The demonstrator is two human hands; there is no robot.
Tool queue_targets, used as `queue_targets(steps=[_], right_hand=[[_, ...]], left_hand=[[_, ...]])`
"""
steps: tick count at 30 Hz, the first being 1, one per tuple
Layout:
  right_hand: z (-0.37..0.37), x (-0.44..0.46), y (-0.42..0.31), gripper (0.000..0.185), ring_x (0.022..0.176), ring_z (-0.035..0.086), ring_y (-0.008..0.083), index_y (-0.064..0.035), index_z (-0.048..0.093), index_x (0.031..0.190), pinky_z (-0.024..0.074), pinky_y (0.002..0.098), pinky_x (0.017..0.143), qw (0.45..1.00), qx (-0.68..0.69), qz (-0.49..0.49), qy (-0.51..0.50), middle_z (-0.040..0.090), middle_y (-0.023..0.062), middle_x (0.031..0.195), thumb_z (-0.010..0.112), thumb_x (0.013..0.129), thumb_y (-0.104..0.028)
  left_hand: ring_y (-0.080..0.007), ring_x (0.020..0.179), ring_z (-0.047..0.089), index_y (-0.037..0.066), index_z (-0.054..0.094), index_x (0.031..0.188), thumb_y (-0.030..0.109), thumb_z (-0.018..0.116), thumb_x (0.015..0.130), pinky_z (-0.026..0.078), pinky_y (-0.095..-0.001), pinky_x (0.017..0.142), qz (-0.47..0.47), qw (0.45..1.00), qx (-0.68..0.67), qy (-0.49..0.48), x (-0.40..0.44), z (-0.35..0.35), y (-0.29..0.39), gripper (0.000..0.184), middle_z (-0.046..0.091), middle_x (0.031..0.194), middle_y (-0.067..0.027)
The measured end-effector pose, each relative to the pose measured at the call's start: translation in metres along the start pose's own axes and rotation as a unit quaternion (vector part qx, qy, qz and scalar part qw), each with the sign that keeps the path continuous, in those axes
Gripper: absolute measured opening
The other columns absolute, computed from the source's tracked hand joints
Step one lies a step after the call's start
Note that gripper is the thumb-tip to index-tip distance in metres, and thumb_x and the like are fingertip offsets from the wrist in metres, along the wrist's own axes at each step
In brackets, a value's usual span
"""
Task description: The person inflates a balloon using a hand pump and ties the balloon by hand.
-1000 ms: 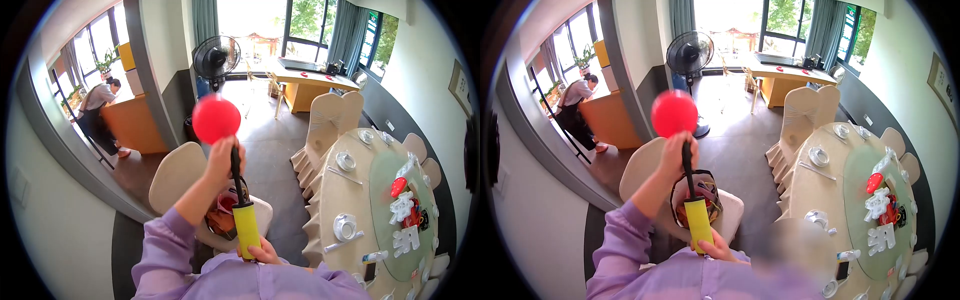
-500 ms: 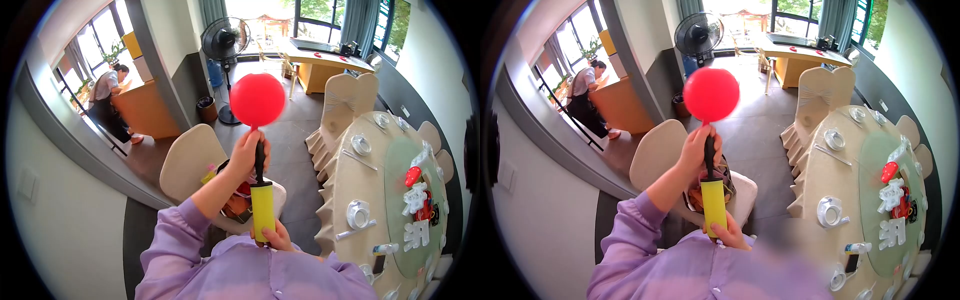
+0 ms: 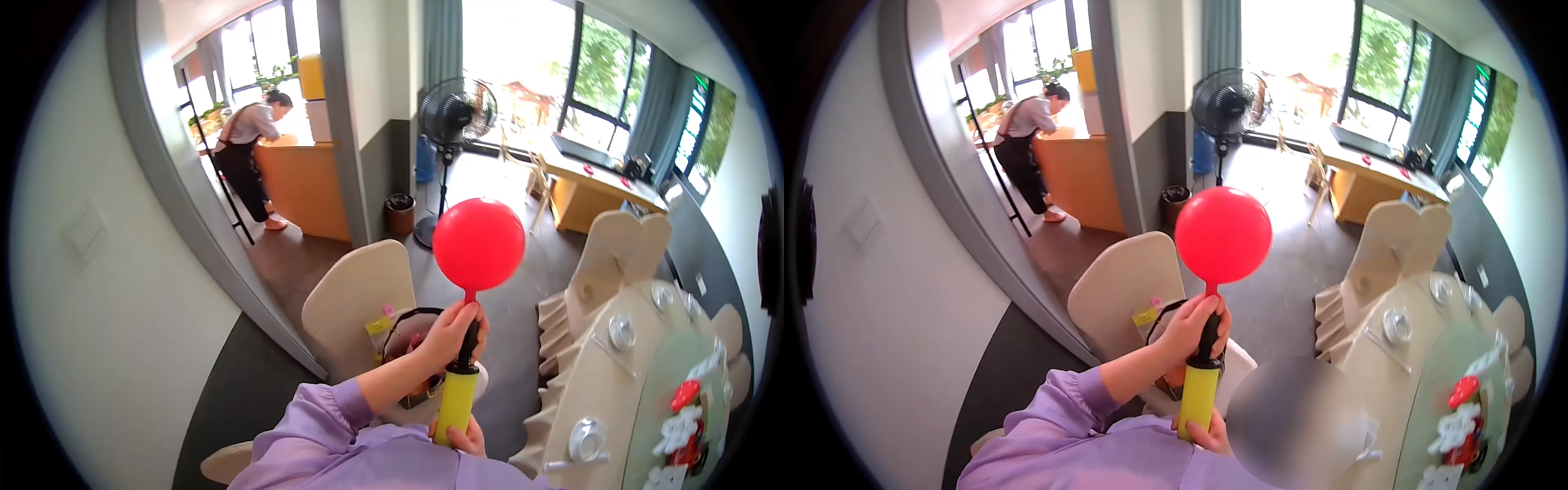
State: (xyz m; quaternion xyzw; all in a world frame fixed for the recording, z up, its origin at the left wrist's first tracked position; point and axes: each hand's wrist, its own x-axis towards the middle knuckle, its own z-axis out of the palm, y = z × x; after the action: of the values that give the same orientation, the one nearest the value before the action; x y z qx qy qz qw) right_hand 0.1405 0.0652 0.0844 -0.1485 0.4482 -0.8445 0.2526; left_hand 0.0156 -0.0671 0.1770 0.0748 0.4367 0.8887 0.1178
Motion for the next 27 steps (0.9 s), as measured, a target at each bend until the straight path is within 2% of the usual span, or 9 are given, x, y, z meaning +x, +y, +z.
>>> queue_targets(steps=[5, 6, 11, 14, 17, 20, 22, 24, 27], right_hand=[[0.007, 0.034, -0.007, 0.041, 0.087, 0.052, 0.0186, -0.0007, 0.033, 0.116, 0.0404, 0.0296, 0.078, 0.99, 0.031, 0.074, -0.115, 0.054, 0.0143, 0.094, 0.053, 0.082, -0.011], [0.009, 0.035, -0.006, 0.042, 0.087, 0.052, 0.0188, -0.0007, 0.033, 0.116, 0.0405, 0.03, 0.078, 0.984, 0.069, 0.103, -0.129, 0.054, 0.0143, 0.094, 0.054, 0.081, -0.01], [0.025, 0.037, -0.005, 0.042, 0.083, 0.053, 0.0205, 0.0015, 0.034, 0.116, 0.0423, 0.0308, 0.074, 0.984, 0.027, 0.122, -0.129, 0.053, 0.0179, 0.09, 0.052, 0.081, -0.014], [0.025, 0.037, -0.002, 0.043, 0.08, 0.053, 0.0207, 0.0024, 0.035, 0.116, 0.0428, 0.0309, 0.072, 0.988, 0.021, 0.114, -0.101, 0.054, 0.0179, 0.088, 0.052, 0.08, -0.014], [0.018, 0.034, 0.011, 0.044, 0.078, 0.054, 0.0207, 0.0028, 0.035, 0.116, 0.0431, 0.0308, 0.07, 0.989, 0.034, 0.119, -0.079, 0.054, 0.0179, 0.087, 0.052, 0.08, -0.015], [0.019, 0.039, 0.004, 0.039, 0.08, 0.053, 0.0192, 0.0012, 0.036, 0.113, 0.0429, 0.0306, 0.072, 0.982, 0.08, 0.15, -0.079, 0.055, 0.0153, 0.088, 0.053, 0.081, -0.013], [0.023, 0.045, -0.004, 0.033, 0.083, 0.053, 0.0179, -0.0005, 0.037, 0.11, 0.0427, 0.0304, 0.075, 0.974, 0.108, 0.181, -0.083, 0.055, 0.0128, 0.09, 0.053, 0.082, -0.011], [0.026, 0.05, -0.003, 0.036, 0.085, 0.052, 0.0171, -0.0008, 0.037, 0.111, 0.042, 0.0293, 0.076, 0.979, 0.069, 0.129, -0.146, 0.055, 0.0118, 0.091, 0.054, 0.082, -0.012], [0.02, 0.04, 0.001, 0.039, 0.087, 0.051, 0.016, -0.0014, 0.036, 0.114, 0.0414, 0.0285, 0.077, 0.977, 0.026, 0.148, -0.152, 0.054, 0.0104, 0.093, 0.055, 0.082, -0.012]], left_hand=[[-0.0158, 0.039, 0.046, 0.006, 0.039, 0.078, 0.021, 0.034, 0.091, 0.038, -0.0263, 0.034, 0.053, 0.996, 0.068, 0.007, 0.0, -0.021, 0.025, 0.02, 0.046, 0.058, -0.0077], [-0.0158, 0.039, 0.046, 0.006, 0.04, 0.078, 0.02, 0.035, 0.09, 0.039, -0.026, 0.033, 0.043, 0.997, 0.042, 0.055, 0.002, -0.028, 0.038, 0.02, 0.046, 0.058, -0.0078], [-0.0149, 0.039, 0.046, 0.006, 0.041, 0.075, 0.022, 0.036, 0.089, 0.039, -0.0268, 0.033, 0.141, 0.987, -0.011, 0.074, 0.015, -0.042, 0.097, 0.022, 0.046, 0.058, -0.0067], [-0.0146, 0.039, 0.045, 0.007, 0.041, 0.074, 0.024, 0.036, 0.09, 0.038, -0.0265, 0.034, 0.13, 0.987, 0.016, 0.09, 0.005, -0.056, 0.072, 0.024, 0.046, 0.058, -0.0061], [-0.0162, 0.039, 0.045, 0.008, 0.039, 0.078, 0.025, 0.034, 0.091, 0.038, -0.027, 0.035, 0.06, 0.995, -0.019, 0.072, -0.025, -0.048, 0.021, 0.021, 0.045, 0.059, -0.0082], [-0.0162, 0.039, 0.044, 0.008, 0.037, 0.08, 0.024, 0.034, 0.091, 0.038, -0.0271, 0.035, 0.079, 0.991, -0.015, 0.109, -0.027, -0.061, 0.021, 0.02, 0.044, 0.059, -0.008], [-0.0156, 0.039, 0.044, 0.009, 0.037, 0.079, 0.026, 0.034, 0.091, 0.038, -0.0267, 0.035, 0.074, 0.99, -0.005, 0.116, -0.02, -0.063, 0.036, 0.021, 0.044, 0.059, -0.007], [-0.015, 0.04, 0.045, 0.009, 0.038, 0.078, 0.026, 0.035, 0.09, 0.038, -0.0265, 0.036, 0.096, 0.993, 0.01, 0.068, -0.01, -0.062, 0.058, 0.021, 0.044, 0.06, -0.006], [-0.0143, 0.039, 0.044, 0.01, 0.038, 0.077, 0.025, 0.036, 0.09, 0.036, -0.0263, 0.034, 0.13, 0.984, 0.043, 0.116, -0.001, -0.057, 0.098, 0.02, 0.045, 0.06, -0.0053]])
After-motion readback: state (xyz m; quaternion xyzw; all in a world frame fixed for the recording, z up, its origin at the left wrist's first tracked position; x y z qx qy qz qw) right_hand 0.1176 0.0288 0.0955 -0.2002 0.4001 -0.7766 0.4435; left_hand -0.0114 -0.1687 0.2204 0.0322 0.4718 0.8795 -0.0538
